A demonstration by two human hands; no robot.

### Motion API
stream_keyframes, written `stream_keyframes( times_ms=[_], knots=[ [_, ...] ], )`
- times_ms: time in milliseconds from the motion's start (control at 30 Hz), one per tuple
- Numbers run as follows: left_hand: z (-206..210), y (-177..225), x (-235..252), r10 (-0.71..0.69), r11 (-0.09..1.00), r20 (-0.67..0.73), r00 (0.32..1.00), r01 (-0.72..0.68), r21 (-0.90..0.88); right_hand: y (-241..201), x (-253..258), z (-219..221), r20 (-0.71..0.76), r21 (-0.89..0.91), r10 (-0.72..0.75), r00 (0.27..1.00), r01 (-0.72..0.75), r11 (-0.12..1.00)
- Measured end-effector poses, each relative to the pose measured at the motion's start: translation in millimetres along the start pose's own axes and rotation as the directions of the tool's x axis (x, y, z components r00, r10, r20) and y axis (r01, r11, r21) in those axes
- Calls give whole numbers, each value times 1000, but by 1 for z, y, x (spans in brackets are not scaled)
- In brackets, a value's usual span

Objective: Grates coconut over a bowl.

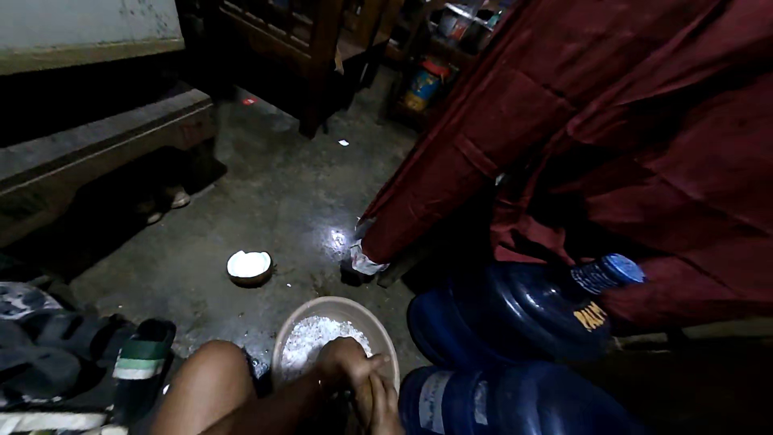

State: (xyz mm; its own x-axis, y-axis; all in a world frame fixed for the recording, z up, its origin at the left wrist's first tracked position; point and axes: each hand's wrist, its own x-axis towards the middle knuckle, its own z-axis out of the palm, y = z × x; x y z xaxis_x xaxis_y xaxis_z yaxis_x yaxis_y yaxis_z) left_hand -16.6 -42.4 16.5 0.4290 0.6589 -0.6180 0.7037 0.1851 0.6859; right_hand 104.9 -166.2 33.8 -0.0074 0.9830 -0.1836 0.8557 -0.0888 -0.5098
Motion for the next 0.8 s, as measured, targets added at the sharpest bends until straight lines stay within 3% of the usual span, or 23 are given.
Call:
stream_keyframes(
  times_ms=[67,167,267,333,400,467,533,667,800],
  knots=[
    [0,-11,21,-54,996,-15,998,53,-66,10,22,13,50,21,68,996,-69,997],
    [6,-15,47,-63,952,41,997,73,-299,24,60,-1,246,-35,185,951,-182,983],
    [-11,2,39,89,852,87,992,-30,-523,16,80,-43,356,-66,203,912,-192,979],
    [-20,25,7,169,886,144,975,-86,-456,9,58,-69,356,-13,154,922,-160,987],
    [-21,38,-22,122,958,129,984,-83,-273,-9,22,-75,283,11,96,954,-104,995],
    [-8,29,-23,11,998,62,998,-8,-55,-16,-2,-44,129,-8,47,991,-46,999],
    [0,9,-2,-71,997,30,997,70,18,-5,3,-6,36,-23,39,999,-38,999],
    [1,-12,39,-100,976,32,994,104,-190,12,54,5,221,-71,210,953,-199,977],
    [-23,8,28,46,929,113,993,-1,-371,11,86,-37,390,-67,178,903,-165,984]
  ],
)
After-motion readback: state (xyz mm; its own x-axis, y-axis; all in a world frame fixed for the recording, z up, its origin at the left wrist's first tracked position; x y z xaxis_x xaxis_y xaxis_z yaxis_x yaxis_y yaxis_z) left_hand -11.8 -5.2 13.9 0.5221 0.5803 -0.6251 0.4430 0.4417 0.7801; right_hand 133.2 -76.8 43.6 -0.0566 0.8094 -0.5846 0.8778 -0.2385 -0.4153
